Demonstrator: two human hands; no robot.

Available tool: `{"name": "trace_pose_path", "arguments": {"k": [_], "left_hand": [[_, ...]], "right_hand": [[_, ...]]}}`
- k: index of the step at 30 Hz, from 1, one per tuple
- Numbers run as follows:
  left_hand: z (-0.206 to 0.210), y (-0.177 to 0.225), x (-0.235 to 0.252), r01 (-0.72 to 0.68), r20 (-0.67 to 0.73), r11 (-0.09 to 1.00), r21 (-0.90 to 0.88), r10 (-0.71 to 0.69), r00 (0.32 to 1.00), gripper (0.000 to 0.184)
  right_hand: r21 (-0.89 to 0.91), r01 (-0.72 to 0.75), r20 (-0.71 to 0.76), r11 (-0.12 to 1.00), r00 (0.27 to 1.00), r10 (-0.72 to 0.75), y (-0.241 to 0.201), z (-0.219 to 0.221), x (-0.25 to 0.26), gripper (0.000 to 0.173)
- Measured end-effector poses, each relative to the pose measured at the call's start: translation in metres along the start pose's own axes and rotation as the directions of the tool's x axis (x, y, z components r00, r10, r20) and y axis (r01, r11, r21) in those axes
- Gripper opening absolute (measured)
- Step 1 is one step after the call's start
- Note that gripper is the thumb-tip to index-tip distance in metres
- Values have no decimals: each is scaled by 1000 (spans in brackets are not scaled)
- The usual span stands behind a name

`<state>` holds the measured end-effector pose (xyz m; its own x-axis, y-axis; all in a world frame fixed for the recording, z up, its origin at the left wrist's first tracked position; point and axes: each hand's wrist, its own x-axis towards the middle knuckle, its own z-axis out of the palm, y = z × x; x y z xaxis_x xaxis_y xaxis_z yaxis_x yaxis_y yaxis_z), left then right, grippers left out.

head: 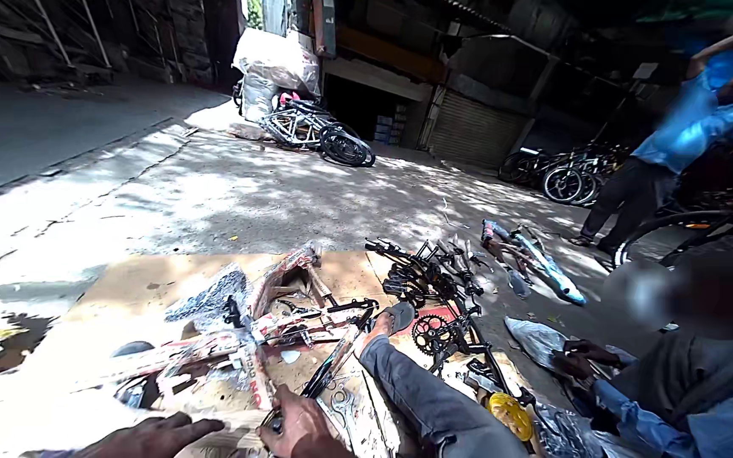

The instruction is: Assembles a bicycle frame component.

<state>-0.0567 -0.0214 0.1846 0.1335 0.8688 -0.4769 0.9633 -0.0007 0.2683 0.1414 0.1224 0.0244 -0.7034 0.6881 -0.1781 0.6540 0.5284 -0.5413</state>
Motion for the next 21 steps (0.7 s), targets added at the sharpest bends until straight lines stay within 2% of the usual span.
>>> {"name": "trace_pose_path", "arguments": {"k": [3,6,9,11,14,21], "left_hand": [[-6,13,0,145,110,989,36,-148,983,67],[-4,15,-7,158,81,986,57,-163,983,64],[-3,16,-10,150,56,985,84,-155,986,65],[-5,18,-10,155,78,985,81,-161,984,66],[-8,22,-9,157,80,985,74,-162,983,66],[-7,25,-8,154,85,985,81,-160,983,67]], "right_hand": [[-38,-53,13,998,998,53,15,15,-7,58],[-149,-33,-23,988,999,30,29,44,-8,61],[-202,23,-78,979,996,-40,36,57,-8,54],[-158,20,-93,987,995,-35,38,59,-6,52],[-64,-9,-9,998,1000,9,40,50,0,54],[-42,48,73,998,996,-45,39,44,11,51]]}}
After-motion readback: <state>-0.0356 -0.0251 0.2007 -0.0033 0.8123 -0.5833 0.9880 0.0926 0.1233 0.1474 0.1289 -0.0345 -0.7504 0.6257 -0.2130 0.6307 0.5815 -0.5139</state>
